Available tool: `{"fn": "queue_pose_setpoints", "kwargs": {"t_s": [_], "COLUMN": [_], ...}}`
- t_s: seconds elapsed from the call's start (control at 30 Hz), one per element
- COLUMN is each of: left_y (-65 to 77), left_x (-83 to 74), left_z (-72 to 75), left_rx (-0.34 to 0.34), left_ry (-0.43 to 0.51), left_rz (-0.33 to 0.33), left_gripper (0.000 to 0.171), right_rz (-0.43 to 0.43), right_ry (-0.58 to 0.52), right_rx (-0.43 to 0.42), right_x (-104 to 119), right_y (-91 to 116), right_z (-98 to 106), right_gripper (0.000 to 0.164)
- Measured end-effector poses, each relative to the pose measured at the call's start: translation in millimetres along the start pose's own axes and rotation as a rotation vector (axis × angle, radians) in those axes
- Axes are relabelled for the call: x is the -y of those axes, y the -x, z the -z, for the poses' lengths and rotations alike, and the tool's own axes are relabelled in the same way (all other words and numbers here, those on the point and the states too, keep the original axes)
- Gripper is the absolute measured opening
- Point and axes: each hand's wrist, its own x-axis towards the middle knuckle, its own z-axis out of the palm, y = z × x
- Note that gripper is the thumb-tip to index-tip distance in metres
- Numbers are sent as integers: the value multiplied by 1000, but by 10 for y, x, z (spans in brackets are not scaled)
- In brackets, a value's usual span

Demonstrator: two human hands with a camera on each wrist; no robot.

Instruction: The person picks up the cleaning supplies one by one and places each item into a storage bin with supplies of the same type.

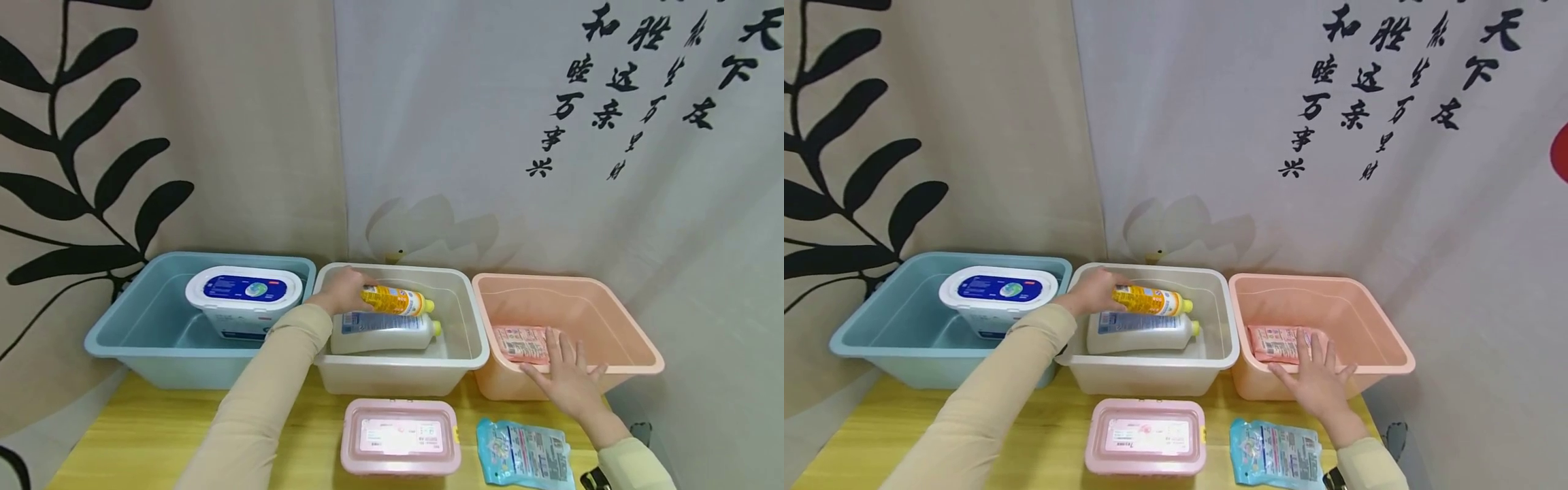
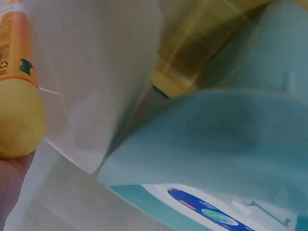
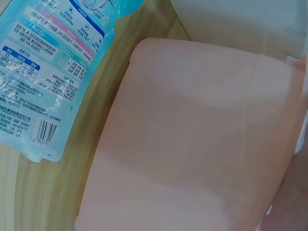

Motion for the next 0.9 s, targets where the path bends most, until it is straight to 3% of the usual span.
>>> {"fn": "queue_pose_setpoints", "kwargs": {"t_s": [0.33, 0.67, 0.9], "left_y": [45, 11, 54], "left_x": [146, 90, 24], "left_z": [-2, -53, -77], "left_rx": [76, 175, 210], "left_ry": [-76, -151, -308], "left_rz": [-12, 48, 32], "left_gripper": [51, 47, 13], "right_rz": [3, -2, -11], "right_ry": [5, -6, -8], "right_rx": [-7, -13, -8], "right_x": [18, 23, 15], "right_y": [-6, -3, -5], "right_z": [-3, -12, -17], "right_gripper": [95, 95, 96]}}
